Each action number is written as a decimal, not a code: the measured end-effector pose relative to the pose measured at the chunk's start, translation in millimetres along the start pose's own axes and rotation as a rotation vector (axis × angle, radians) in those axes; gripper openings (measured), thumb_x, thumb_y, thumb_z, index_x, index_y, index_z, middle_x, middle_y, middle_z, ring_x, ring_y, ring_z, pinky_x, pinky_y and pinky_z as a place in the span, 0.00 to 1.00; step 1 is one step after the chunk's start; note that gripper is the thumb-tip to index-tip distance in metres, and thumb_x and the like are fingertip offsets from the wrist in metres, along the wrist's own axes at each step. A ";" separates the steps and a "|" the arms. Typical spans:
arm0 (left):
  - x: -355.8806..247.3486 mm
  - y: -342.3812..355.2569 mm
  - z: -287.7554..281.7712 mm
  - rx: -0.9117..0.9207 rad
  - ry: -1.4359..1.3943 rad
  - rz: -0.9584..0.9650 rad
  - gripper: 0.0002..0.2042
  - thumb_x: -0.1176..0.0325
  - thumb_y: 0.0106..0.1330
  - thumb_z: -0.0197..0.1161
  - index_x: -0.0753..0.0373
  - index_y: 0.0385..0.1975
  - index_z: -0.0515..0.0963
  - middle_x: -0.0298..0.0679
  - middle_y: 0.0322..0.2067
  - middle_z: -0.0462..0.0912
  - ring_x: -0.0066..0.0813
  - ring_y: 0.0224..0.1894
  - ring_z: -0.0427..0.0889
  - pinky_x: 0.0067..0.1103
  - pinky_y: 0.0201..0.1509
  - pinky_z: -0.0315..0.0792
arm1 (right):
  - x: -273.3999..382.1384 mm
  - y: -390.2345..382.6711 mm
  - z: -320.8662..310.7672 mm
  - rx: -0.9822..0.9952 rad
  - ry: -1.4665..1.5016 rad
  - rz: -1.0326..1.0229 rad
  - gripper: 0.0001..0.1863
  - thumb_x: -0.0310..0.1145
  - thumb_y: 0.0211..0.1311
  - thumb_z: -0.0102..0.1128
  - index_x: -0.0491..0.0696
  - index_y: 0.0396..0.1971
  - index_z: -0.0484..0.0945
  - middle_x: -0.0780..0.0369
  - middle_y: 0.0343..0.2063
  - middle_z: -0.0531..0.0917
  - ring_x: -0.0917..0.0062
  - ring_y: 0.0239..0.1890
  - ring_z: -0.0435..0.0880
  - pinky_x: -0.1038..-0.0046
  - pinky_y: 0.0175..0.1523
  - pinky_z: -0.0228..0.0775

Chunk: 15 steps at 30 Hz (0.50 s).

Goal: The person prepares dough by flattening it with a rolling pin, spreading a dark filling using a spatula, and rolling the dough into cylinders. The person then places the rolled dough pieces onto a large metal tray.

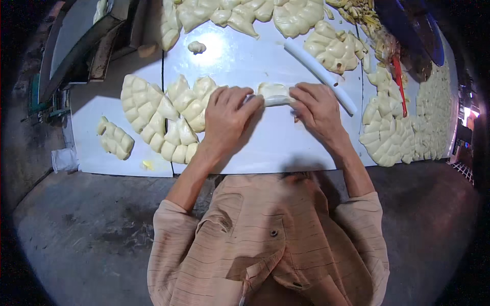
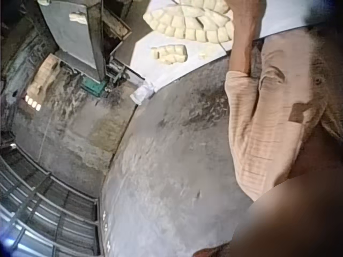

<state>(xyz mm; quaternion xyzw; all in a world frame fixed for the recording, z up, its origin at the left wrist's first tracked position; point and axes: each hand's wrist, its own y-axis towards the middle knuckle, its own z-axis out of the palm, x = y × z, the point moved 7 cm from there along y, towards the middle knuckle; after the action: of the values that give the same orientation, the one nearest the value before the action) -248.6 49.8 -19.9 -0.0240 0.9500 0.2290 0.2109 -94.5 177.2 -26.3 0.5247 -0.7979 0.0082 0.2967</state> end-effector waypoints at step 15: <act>3.1 17.2 9.7 0.103 0.033 -0.108 0.13 0.68 0.61 0.66 0.54 0.46 0.83 0.35 0.42 0.82 0.33 0.42 0.80 0.33 0.48 0.69 | -2.0 14.1 13.9 0.060 -0.142 0.020 0.19 0.32 0.60 0.66 0.53 0.52 0.81 0.62 0.48 0.83 0.65 0.50 0.81 0.62 0.54 0.72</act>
<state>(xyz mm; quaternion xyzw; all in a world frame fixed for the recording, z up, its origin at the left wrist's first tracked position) -250.1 69.6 -21.6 -0.0681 0.9612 0.1676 0.2081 -112.2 180.7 -34.5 0.5245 -0.8216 -0.0019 0.2234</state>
